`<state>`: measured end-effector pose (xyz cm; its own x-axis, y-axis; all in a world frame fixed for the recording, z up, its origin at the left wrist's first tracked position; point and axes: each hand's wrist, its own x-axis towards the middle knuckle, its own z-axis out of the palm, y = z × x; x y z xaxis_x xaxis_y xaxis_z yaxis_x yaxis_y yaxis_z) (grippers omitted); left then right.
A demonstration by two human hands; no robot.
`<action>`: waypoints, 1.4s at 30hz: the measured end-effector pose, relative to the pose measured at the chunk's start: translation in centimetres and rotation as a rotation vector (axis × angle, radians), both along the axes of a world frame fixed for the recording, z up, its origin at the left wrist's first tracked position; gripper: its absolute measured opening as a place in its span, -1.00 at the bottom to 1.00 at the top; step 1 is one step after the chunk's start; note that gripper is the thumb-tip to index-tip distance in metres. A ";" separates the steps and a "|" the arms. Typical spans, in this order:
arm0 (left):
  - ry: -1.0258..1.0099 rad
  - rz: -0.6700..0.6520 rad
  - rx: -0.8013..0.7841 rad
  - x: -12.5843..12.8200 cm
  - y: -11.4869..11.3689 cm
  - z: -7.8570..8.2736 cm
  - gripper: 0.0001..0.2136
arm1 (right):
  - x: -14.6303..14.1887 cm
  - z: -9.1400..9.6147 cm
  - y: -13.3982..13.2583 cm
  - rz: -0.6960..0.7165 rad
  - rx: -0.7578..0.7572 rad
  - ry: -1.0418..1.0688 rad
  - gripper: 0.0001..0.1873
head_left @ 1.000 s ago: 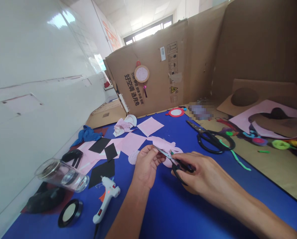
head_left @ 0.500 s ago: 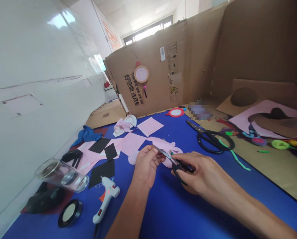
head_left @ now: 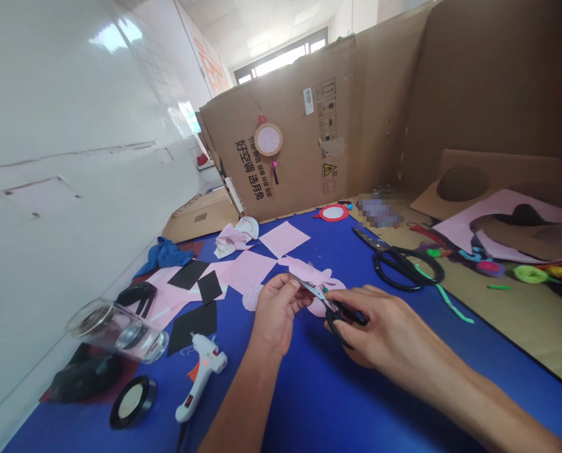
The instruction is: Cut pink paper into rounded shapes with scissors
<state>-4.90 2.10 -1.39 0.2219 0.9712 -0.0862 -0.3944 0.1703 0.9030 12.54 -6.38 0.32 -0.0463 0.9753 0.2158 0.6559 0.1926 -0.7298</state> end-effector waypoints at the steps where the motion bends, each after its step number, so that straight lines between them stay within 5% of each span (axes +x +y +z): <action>1: 0.010 0.004 0.004 0.0 0.0 0.0 -0.77 | 0.0 0.0 0.0 -0.002 0.002 -0.002 -0.78; 42: -0.034 -0.005 0.017 0.4 -0.2 -0.3 -0.74 | 0.0 -0.7 0.0 -0.020 0.056 -0.007 -0.71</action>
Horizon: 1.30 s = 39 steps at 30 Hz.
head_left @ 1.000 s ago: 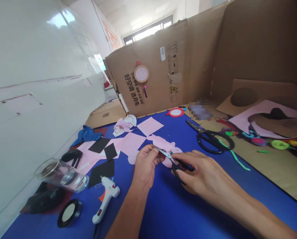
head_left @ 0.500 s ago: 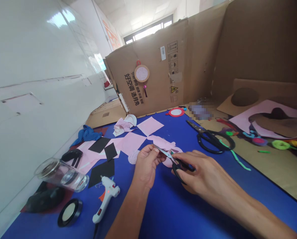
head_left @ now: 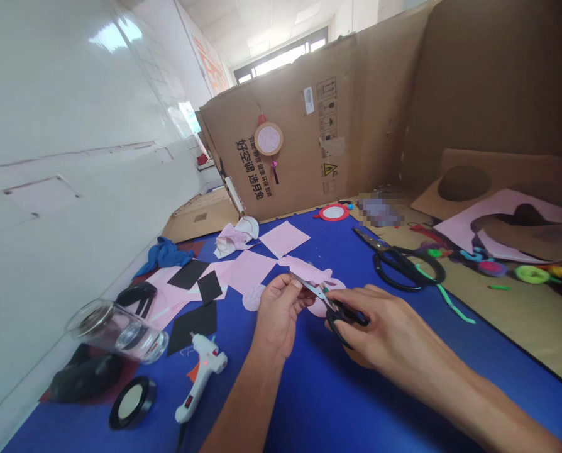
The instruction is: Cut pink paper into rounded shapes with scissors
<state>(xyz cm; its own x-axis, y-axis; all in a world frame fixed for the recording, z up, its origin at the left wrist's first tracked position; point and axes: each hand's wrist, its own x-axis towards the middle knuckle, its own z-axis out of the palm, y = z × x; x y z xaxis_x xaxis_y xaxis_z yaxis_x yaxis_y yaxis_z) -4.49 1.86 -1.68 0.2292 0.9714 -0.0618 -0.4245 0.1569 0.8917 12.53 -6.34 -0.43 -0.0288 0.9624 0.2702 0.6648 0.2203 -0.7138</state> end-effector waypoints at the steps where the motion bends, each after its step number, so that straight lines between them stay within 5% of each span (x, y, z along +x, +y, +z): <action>1: 0.002 0.003 -0.001 0.0 0.0 0.0 -0.74 | 0.0 0.0 0.0 -0.004 0.001 0.002 -0.72; 12: 0.075 -0.019 -0.033 -0.8 0.5 0.4 -0.77 | 0.1 0.0 0.0 0.033 -0.010 -0.021 -0.73; 24: -0.088 0.019 -0.107 0.0 0.3 -0.2 -0.74 | -0.1 0.5 0.0 0.013 0.004 -0.030 -0.78; 39: -0.015 0.010 -0.043 -0.4 0.3 0.2 -0.77 | 0.3 0.4 0.0 0.046 0.003 -0.029 -0.77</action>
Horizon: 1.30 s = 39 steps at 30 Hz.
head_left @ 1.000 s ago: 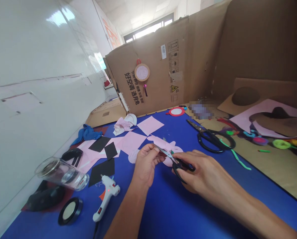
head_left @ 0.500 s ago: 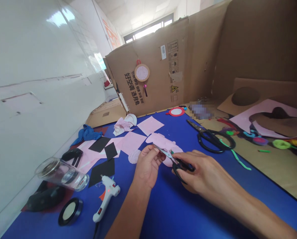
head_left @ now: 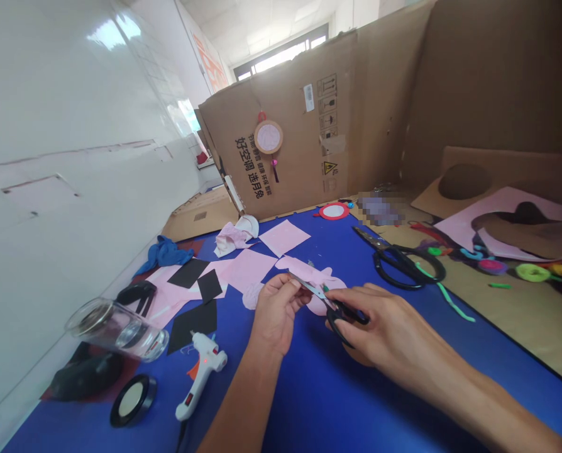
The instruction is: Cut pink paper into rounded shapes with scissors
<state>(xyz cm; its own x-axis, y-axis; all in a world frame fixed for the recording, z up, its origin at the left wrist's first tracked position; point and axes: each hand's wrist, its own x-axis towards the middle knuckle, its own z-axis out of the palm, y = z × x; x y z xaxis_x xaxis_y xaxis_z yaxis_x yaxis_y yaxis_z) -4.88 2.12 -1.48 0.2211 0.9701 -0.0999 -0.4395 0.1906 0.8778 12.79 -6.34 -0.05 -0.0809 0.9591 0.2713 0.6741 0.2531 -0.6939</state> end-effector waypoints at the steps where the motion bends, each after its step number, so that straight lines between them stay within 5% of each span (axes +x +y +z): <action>1: -0.002 0.000 0.000 0.0 0.0 0.0 -0.77 | 0.0 0.0 0.0 0.003 0.000 -0.001 -0.78; 22: 0.081 -0.018 -0.031 -0.8 0.4 0.3 -0.73 | 0.1 -0.1 0.0 0.010 -0.026 -0.005 -0.73; 39: -0.080 0.029 -0.085 0.3 0.2 -0.5 -0.74 | 0.0 0.4 0.0 -0.001 -0.037 -0.009 -0.76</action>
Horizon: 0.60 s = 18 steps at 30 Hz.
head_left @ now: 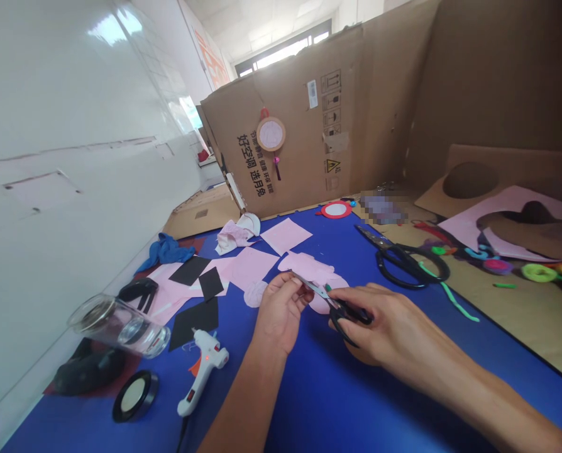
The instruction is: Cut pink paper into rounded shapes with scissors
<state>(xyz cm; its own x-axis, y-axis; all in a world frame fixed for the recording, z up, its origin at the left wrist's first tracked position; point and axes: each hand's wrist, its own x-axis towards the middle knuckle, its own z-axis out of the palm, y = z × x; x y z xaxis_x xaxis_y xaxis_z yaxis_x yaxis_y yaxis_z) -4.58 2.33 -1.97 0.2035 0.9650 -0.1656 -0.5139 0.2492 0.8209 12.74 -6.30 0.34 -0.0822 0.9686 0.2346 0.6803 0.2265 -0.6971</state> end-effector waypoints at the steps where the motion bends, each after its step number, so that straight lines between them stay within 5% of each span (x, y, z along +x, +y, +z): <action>1: 0.000 -0.001 -0.001 0.0 0.0 0.0 -0.74 | 0.0 0.0 0.0 0.004 0.004 0.003 -0.76; 18: 0.069 -0.023 0.016 -0.4 0.2 0.4 -0.73 | 0.2 -0.1 0.0 0.014 -0.017 0.008 -0.75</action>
<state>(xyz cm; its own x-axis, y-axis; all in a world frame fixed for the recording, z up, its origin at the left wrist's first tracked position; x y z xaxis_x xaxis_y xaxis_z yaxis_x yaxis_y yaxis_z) -4.94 2.50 -1.60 0.2147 0.9627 -0.1646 -0.4505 0.2471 0.8579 12.97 -6.35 0.27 -0.0941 0.9713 0.2187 0.6712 0.2241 -0.7066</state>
